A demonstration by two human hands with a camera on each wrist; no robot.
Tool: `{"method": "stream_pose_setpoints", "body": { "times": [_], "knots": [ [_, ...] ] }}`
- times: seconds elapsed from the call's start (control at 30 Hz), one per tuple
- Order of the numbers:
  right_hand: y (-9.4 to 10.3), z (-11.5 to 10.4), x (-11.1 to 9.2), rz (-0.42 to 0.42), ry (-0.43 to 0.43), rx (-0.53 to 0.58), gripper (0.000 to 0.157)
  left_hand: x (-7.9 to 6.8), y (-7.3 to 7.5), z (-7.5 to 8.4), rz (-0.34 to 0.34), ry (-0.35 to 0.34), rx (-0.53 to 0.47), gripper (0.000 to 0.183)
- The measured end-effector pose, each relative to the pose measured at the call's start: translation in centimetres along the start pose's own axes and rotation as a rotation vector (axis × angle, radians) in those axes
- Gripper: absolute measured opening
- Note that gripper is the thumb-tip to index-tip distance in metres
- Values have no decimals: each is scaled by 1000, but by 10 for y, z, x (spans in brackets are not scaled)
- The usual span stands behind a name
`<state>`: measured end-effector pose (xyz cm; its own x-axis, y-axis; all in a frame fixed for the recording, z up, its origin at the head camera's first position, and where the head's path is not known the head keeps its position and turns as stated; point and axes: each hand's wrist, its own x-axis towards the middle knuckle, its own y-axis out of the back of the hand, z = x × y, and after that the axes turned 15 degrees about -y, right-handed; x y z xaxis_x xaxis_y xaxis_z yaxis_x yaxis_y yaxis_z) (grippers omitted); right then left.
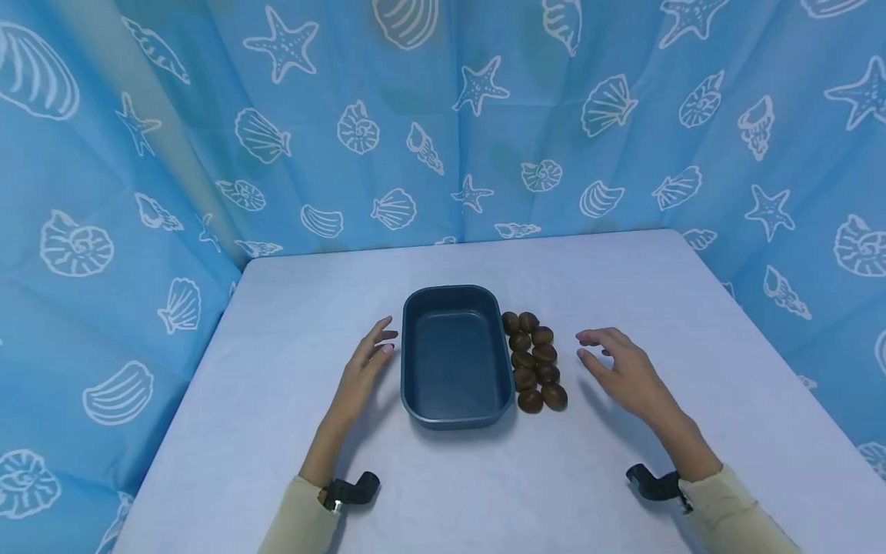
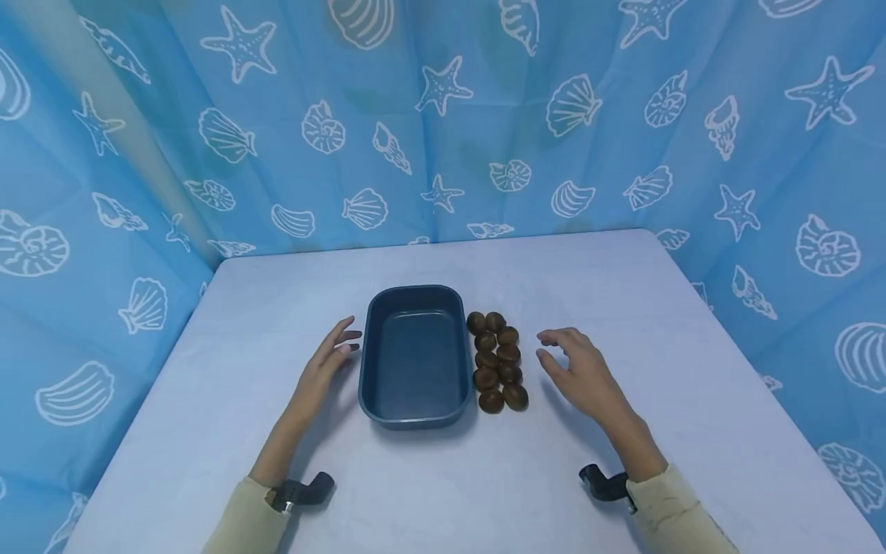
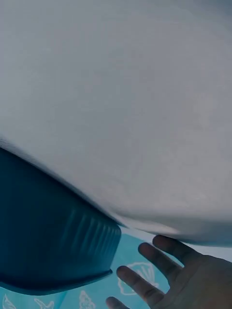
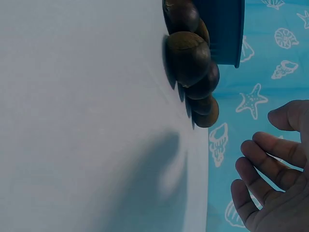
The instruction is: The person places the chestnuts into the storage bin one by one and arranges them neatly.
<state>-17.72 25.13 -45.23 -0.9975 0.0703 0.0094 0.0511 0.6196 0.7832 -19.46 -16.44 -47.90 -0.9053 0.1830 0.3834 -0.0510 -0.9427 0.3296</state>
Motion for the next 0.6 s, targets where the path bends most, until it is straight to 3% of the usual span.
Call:
{"method": "stream_pose_setpoints", "body": {
  "times": [0.17,0.6],
  "knots": [
    [-3,3,-3,-3,-10,8,34,-1,-3,-1,6,-6,-51,49],
    [-12,7,-12,9,0,68,31,-8,-10,1,-3,17,-61,48]
  ]
}}
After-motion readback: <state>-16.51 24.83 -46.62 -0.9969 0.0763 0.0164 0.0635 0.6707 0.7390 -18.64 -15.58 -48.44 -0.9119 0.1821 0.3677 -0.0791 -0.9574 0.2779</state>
